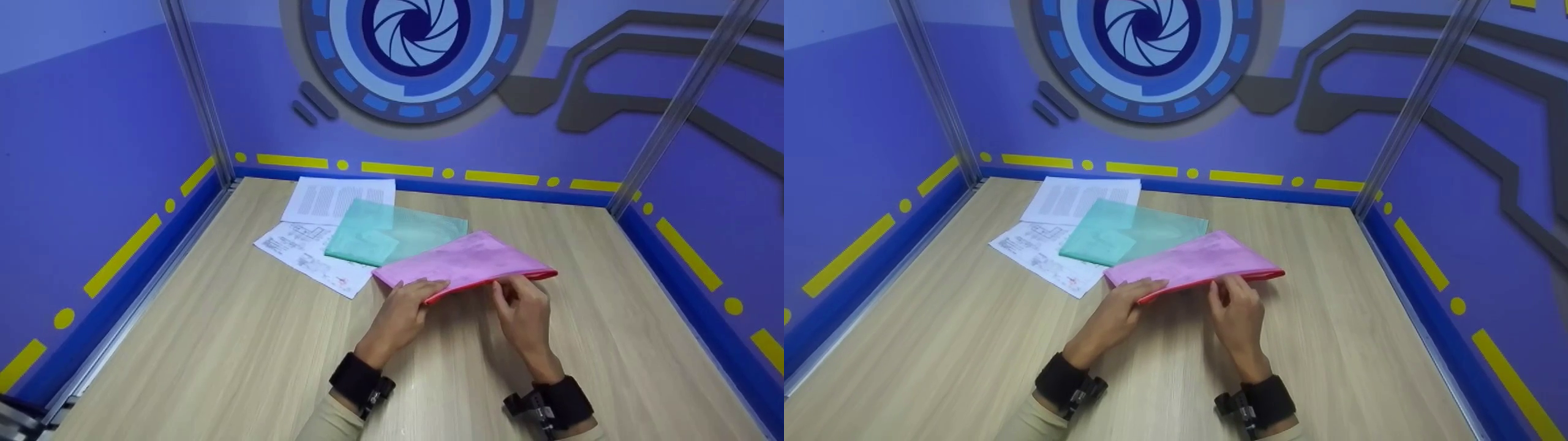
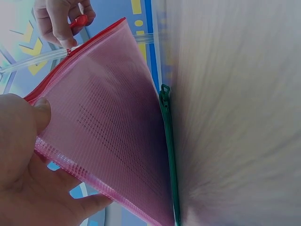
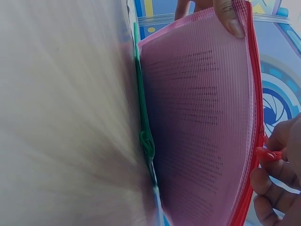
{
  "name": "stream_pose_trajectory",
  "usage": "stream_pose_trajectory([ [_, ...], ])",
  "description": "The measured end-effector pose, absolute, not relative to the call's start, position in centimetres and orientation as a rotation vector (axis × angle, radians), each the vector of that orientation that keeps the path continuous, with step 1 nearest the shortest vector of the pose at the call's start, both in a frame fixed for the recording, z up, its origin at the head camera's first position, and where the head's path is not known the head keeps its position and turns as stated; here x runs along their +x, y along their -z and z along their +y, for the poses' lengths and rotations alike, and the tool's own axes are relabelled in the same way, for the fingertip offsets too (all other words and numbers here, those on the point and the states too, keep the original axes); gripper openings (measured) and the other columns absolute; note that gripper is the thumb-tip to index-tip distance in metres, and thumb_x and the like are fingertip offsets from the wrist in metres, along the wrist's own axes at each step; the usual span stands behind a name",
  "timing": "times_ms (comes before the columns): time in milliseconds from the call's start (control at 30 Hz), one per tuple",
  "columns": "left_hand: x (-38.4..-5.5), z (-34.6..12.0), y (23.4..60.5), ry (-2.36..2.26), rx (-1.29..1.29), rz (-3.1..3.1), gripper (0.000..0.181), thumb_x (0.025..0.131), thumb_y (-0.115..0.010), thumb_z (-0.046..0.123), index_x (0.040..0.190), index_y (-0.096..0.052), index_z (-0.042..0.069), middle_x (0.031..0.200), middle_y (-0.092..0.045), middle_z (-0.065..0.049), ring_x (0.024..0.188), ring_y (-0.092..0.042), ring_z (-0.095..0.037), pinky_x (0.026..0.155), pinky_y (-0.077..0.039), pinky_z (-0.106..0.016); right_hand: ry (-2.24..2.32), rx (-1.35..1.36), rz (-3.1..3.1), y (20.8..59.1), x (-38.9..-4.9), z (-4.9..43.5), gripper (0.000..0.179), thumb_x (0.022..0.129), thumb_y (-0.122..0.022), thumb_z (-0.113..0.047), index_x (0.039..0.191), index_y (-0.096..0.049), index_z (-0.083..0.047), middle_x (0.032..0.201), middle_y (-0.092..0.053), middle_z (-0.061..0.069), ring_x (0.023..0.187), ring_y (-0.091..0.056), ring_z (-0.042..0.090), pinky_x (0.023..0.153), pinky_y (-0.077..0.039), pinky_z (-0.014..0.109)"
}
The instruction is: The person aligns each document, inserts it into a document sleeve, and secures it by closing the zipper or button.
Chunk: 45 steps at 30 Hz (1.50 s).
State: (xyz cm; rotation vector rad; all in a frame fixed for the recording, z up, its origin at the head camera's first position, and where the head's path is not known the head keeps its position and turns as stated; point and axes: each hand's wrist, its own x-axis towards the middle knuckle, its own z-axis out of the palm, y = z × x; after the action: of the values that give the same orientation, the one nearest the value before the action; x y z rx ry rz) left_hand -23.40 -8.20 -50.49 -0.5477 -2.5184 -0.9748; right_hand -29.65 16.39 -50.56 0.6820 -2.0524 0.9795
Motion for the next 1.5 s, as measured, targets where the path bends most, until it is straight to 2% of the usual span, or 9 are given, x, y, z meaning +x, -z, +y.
stream_pose_trajectory([
  [300, -23.3, -8.2, 50.4, 0.97, -0.557, -2.508, 0.06, 0.093, -0.06, -0.013, 0.144, -0.068, 0.018, 0.141, -0.069, 0.0, 0.135, -0.061, -0.025, 0.112, -0.04, -0.069, -0.956, 0.635, -2.068, 50.6, -29.8, 16.6, 0.009, 0.092, -0.076, 0.002, 0.088, -0.073, -0.006, 0.075, -0.061, 0.002, 0.066, -0.056, 0.012, 0.062, -0.04, 0.021],
  [533, -23.3, -8.2, 50.3, 0.981, -0.544, -2.518, 0.06, 0.094, -0.06, -0.012, 0.145, -0.067, 0.019, 0.141, -0.069, 0.001, 0.136, -0.061, -0.023, 0.113, -0.039, -0.068, -0.965, 0.597, -2.08, 50.8, -30.0, 16.9, 0.009, 0.092, -0.076, 0.002, 0.088, -0.073, -0.005, 0.075, -0.062, 0.003, 0.067, -0.057, 0.014, 0.061, -0.044, 0.03],
  [800, -23.4, -8.3, 50.4, 0.977, -0.547, -2.515, 0.061, 0.094, -0.059, -0.012, 0.145, -0.068, 0.019, 0.141, -0.069, 0.001, 0.136, -0.061, -0.024, 0.113, -0.039, -0.069, -0.988, 0.583, -2.117, 50.9, -30.0, 17.2, 0.004, 0.095, -0.074, -0.002, 0.091, -0.074, -0.003, 0.077, -0.063, 0.003, 0.067, -0.057, 0.014, 0.063, -0.041, 0.02],
  [1033, -23.4, -8.3, 50.4, 0.986, -0.544, -2.517, 0.063, 0.092, -0.061, -0.014, 0.145, -0.067, 0.019, 0.142, -0.068, 0.002, 0.136, -0.061, -0.024, 0.114, -0.038, -0.069, -0.983, 0.568, -2.12, 50.9, -30.2, 17.3, 0.004, 0.095, -0.075, -0.003, 0.091, -0.074, -0.003, 0.076, -0.063, 0.003, 0.066, -0.057, 0.014, 0.061, -0.044, 0.026],
  [1267, -23.3, -8.2, 50.5, 1.006, -0.543, -2.519, 0.064, 0.092, -0.062, -0.014, 0.146, -0.066, 0.02, 0.143, -0.067, 0.002, 0.137, -0.06, -0.025, 0.114, -0.036, -0.07, -0.957, 0.536, -2.133, 51.0, -30.3, 17.4, 0.005, 0.094, -0.076, 0.0, 0.091, -0.073, -0.003, 0.076, -0.063, 0.004, 0.065, -0.057, 0.014, 0.063, -0.039, 0.017],
  [1500, -23.4, -8.2, 50.5, 1.003, -0.541, -2.521, 0.063, 0.093, -0.062, -0.013, 0.147, -0.066, 0.02, 0.143, -0.067, 0.002, 0.137, -0.06, -0.024, 0.114, -0.037, -0.069, -0.914, 0.54, -2.139, 51.0, -30.3, 17.5, 0.006, 0.093, -0.077, 0.001, 0.092, -0.073, -0.003, 0.077, -0.064, 0.005, 0.066, -0.056, 0.014, 0.062, -0.037, 0.017],
])
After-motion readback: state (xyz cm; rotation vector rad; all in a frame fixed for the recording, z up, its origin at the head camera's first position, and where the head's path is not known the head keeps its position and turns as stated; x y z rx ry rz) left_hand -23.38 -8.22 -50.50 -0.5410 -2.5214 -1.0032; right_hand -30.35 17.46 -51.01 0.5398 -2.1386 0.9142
